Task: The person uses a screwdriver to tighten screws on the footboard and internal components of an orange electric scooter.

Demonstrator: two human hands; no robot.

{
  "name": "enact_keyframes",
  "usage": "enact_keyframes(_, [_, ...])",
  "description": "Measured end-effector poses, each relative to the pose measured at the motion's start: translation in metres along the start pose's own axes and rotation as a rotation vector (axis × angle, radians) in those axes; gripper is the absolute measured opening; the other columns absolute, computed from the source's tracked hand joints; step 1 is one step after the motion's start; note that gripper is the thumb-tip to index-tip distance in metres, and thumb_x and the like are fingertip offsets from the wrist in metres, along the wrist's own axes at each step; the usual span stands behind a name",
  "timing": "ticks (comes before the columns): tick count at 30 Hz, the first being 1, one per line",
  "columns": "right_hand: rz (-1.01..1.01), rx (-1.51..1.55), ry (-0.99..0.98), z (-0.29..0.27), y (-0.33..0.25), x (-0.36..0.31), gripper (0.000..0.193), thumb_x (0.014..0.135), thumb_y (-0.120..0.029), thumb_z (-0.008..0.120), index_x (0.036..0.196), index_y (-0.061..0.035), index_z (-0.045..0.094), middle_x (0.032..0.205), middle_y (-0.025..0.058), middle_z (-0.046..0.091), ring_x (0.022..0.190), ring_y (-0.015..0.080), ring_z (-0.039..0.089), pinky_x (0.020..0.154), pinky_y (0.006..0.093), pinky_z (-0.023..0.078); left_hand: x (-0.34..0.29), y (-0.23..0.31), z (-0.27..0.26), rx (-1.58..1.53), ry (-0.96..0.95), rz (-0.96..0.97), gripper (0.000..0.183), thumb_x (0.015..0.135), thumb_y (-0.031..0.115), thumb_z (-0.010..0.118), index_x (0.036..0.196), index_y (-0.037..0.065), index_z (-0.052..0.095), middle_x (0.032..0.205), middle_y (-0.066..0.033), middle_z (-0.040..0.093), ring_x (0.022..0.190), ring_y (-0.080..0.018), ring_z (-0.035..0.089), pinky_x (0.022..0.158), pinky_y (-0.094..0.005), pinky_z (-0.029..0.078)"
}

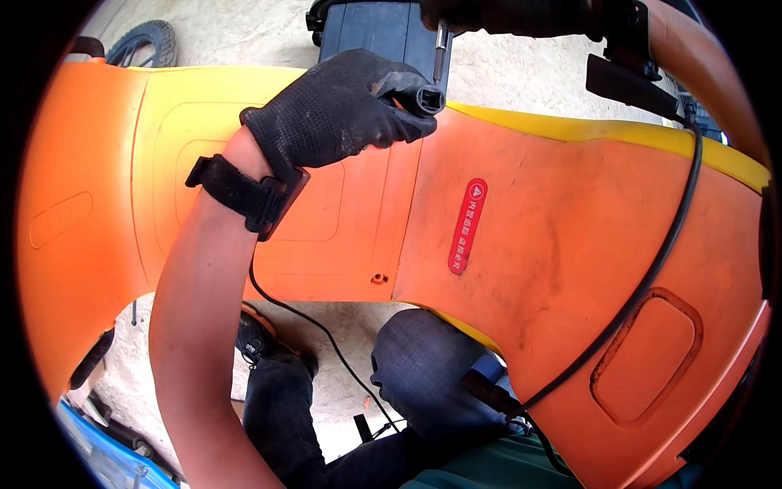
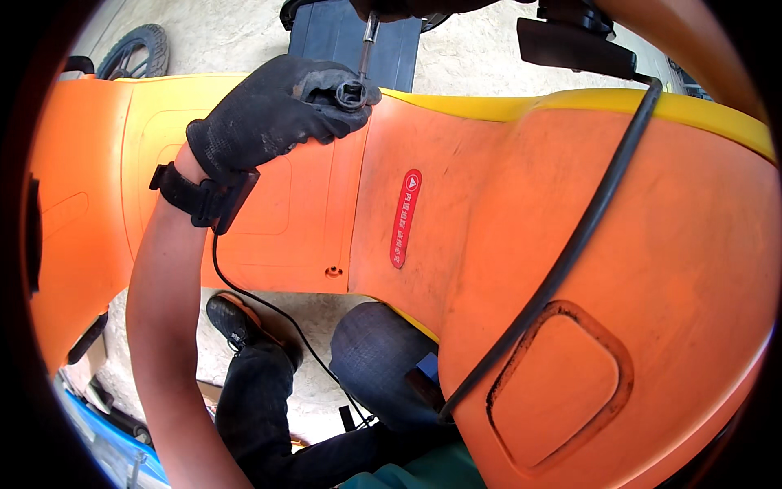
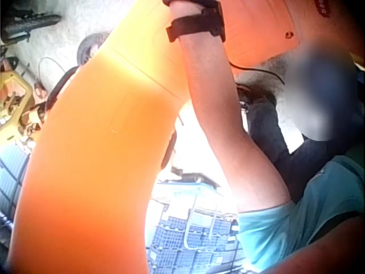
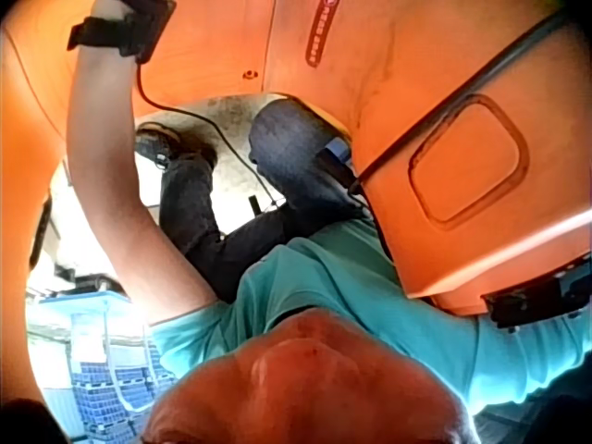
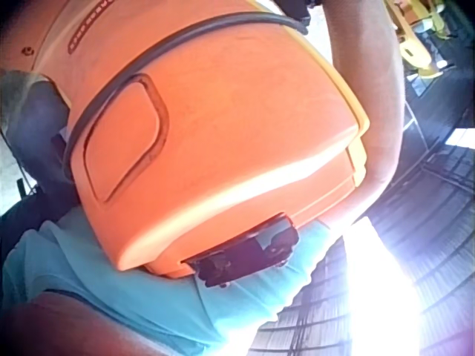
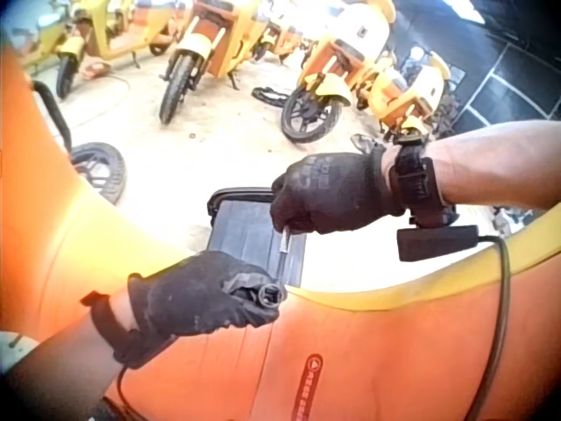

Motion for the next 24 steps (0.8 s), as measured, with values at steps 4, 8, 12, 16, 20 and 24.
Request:
enact_keyframes(4, [0.045, -0.01, -0.031, -0.001, -0.004, 0.002, 0.012, 0.084, -0.008, 0.065, 0.093, -0.005, 0.071, 0.091, 0.0163, 0.066, 0.087, 0.0359, 0.065, 0.076, 0.0435, 0.052, -0.001, 0.0, 0.0, 0.017, -0.034, -0.051, 0.032, 0.089, 0.032, 0.075, 0.098, 0.002, 0.07, 0.07, -0.0085, 0.067, 0.059, -0.0132, 0.062, 0.057, -0.0267, 0.052])
enact_keyframes(8, [0.037, -0.045, -0.019, -0.006, -0.003, 0.001, 0.012, 0.084, -0.009, 0.066, 0.094, -0.0045, 0.071, 0.091, 0.0166, 0.066, 0.087, 0.0362, 0.065, 0.076, 0.0438, 0.052, 0.003, 0.0, 0.001, 0.04, -0.079, -0.128, 0.031, 0.09, 0.033, 0.073, 0.094, 0.002, 0.07, 0.068, -0.0077, 0.065, 0.059, -0.0131, 0.06, 0.057, -0.0278, 0.05])
enact_keyframes(12, [0.041, -0.014, -0.008, -0.007, -0.006, 0.002, 0.011, 0.085, -0.01, 0.066, 0.094, -0.0044, 0.071, 0.091, 0.0166, 0.066, 0.087, 0.0365, 0.065, 0.076, 0.0438, 0.052, 0.002, 0.004, 0.0, -0.047, -0.091, -0.182, 0.032, 0.091, 0.034, 0.072, 0.093, 0.002, 0.07, 0.067, -0.0074, 0.064, 0.058, -0.0133, 0.059, 0.057, -0.0286, 0.049])
enact_keyframes(16, [0.032, -0.028, -0.015, -0.002, -0.006, 0.002, 0.011, 0.085, -0.009, 0.065, 0.094, -0.0043, 0.071, 0.092, 0.0165, 0.066, 0.087, 0.0366, 0.065, 0.076, 0.0438, 0.052, 0.002, 0.004, 0.001, -0.048, -0.095, -0.199, 0.031, 0.091, 0.033, 0.072, 0.093, 0.003, 0.07, 0.067, -0.0076, 0.064, 0.058, -0.014, 0.059, 0.056, -0.0289, 0.049])
enact_keyframes(20, [0.053, -0.001, 0.065, -0.013, -0.02, 0.002, 0.014, 0.085, -0.007, 0.065, 0.098, -0.0043, 0.07, 0.095, 0.0166, 0.067, 0.089, 0.0365, 0.065, 0.078, 0.044, 0.052, 0.002, 0.001, 0.001, 0.037, -0.1, -0.178, 0.031, 0.09, 0.034, 0.072, 0.094, 0.003, 0.07, 0.067, -0.0083, 0.064, 0.06, -0.016, 0.059, 0.059, -0.0306, 0.05])
enact_keyframes(24, [-0.048, 0.077, 0.287, -0.016, -0.015, 0.008, 0.02, 0.087, -0.009, 0.065, 0.106, -0.004, 0.068, 0.099, 0.0157, 0.069, 0.089, 0.0326, 0.068, 0.079, 0.0417, 0.054, 0.005, 0.008, 0.002, 0.066, -0.097, -0.138, 0.035, 0.089, 0.037, 0.071, 0.096, 0.002, 0.07, 0.075, -0.0125, 0.067, 0.069, -0.0253, 0.062, 0.067, -0.0361, 0.051])
Point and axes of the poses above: each hand's wrist, its own x-axis towards the middle knuckle, its own z-axis out of the palm, y = z × x, the point moved 6 cm from there along x, towards the middle knuckle
